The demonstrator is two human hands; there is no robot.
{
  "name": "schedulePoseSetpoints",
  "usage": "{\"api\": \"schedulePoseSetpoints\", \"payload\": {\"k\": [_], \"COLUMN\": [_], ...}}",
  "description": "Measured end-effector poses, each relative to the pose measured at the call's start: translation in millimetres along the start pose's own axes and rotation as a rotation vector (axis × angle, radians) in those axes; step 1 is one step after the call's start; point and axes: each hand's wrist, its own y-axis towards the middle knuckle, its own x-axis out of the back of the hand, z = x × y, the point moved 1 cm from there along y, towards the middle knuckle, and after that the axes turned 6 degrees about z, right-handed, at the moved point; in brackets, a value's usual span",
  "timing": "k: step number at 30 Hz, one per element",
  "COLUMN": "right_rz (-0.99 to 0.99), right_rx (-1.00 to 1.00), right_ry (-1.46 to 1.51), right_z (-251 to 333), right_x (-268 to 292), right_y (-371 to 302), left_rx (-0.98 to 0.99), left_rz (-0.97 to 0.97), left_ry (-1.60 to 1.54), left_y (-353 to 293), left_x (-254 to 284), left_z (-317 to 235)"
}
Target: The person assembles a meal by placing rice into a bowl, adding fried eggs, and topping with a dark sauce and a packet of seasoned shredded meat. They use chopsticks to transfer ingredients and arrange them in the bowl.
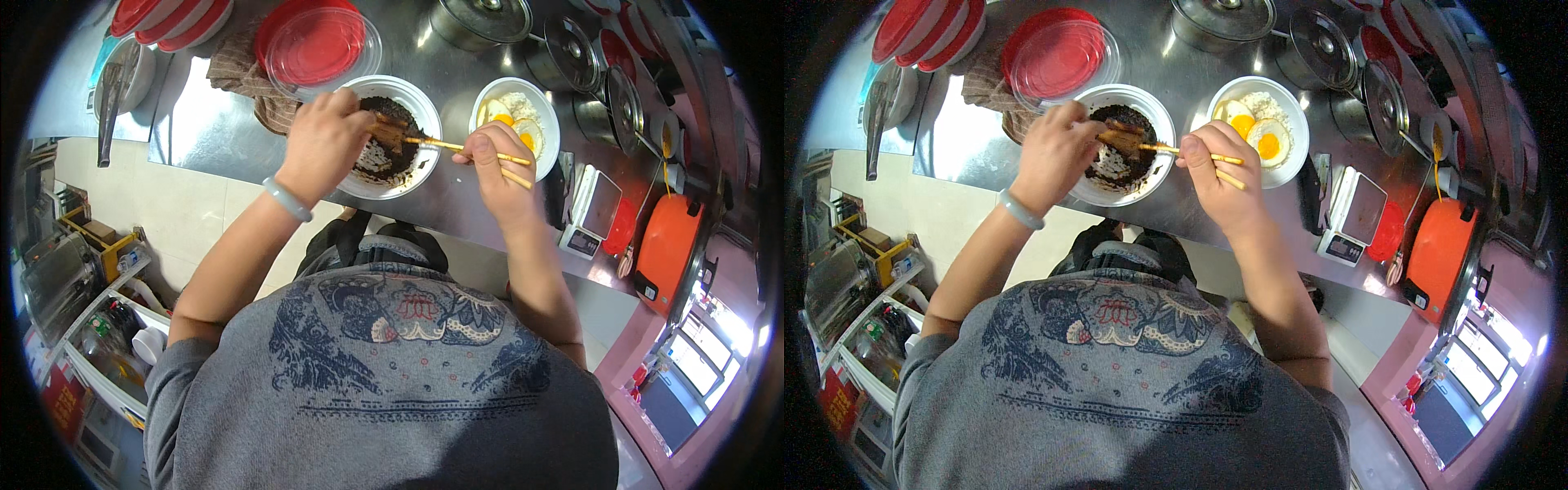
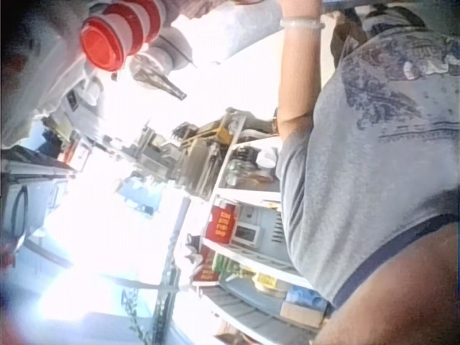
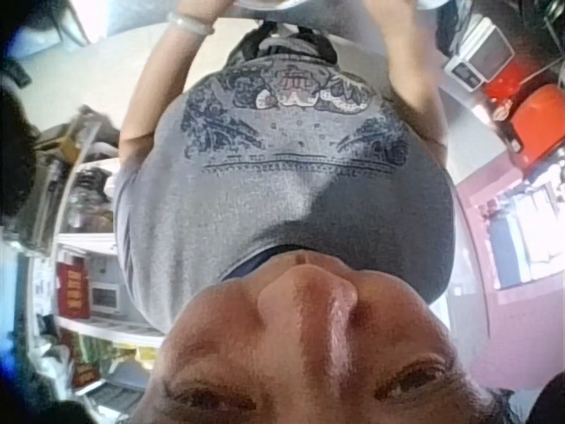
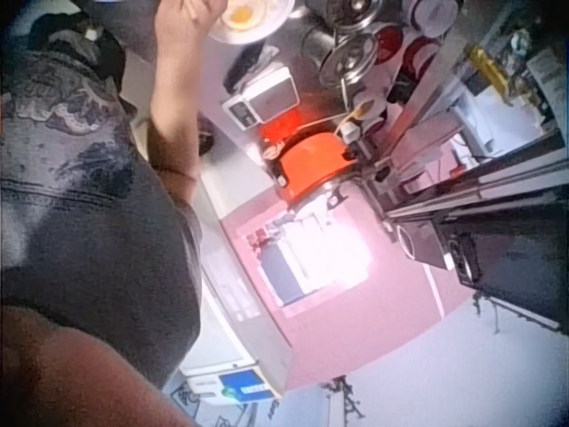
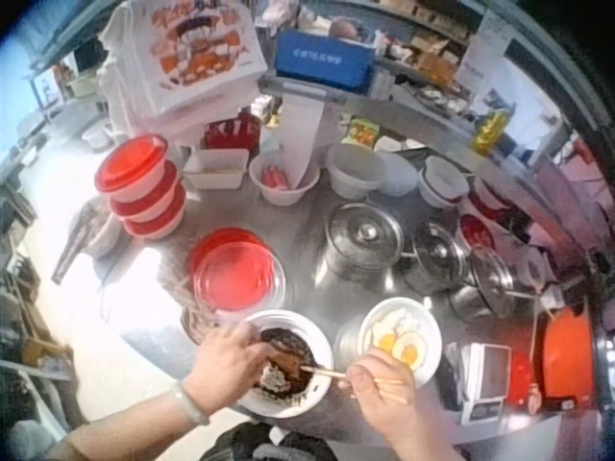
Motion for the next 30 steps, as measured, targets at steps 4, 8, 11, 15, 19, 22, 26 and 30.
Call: {"api": "schedulePoseSetpoints", "payload": {"k": [4, 8, 11, 15, 19, 22, 26, 30], "right_rz": [-0.046, -0.054, -0.049, -0.036, -0.028, -0.054, -0.087, -0.111], "right_rx": [0.022, 0.086, 0.112, 0.15, 0.12, 0.103, 0.101, 0.104], "right_ry": [-0.046, -0.137, -0.121, -0.08, -0.089, -0.085, -0.042, -0.054], "right_z": [-7, -11, -10, -12, -17, -20, -21, -23], "right_x": [-6, -5, -4, -8, -14, -15, -15, -20], "right_y": [4, 5, 3, 6, 11, 11, 8, 6], "left_rx": [-0.023, -0.072, -0.079, -0.075, -0.069, -0.082, -0.121, -0.085], "left_rz": [0.209, 0.233, 0.264, 0.291, 0.257, 0.223, 0.119, 0.204], "left_ry": [0.294, 0.411, 0.455, 0.436, 0.358, 0.261, 0.23, 0.144], "left_y": [24, 28, 30, 34, 31, 24, 14, 7], "left_x": [-15, -25, -29, -29, -24, -16, -2, 19], "left_z": [-5, -2, -2, -3, -5, -12, -25, -36]}}
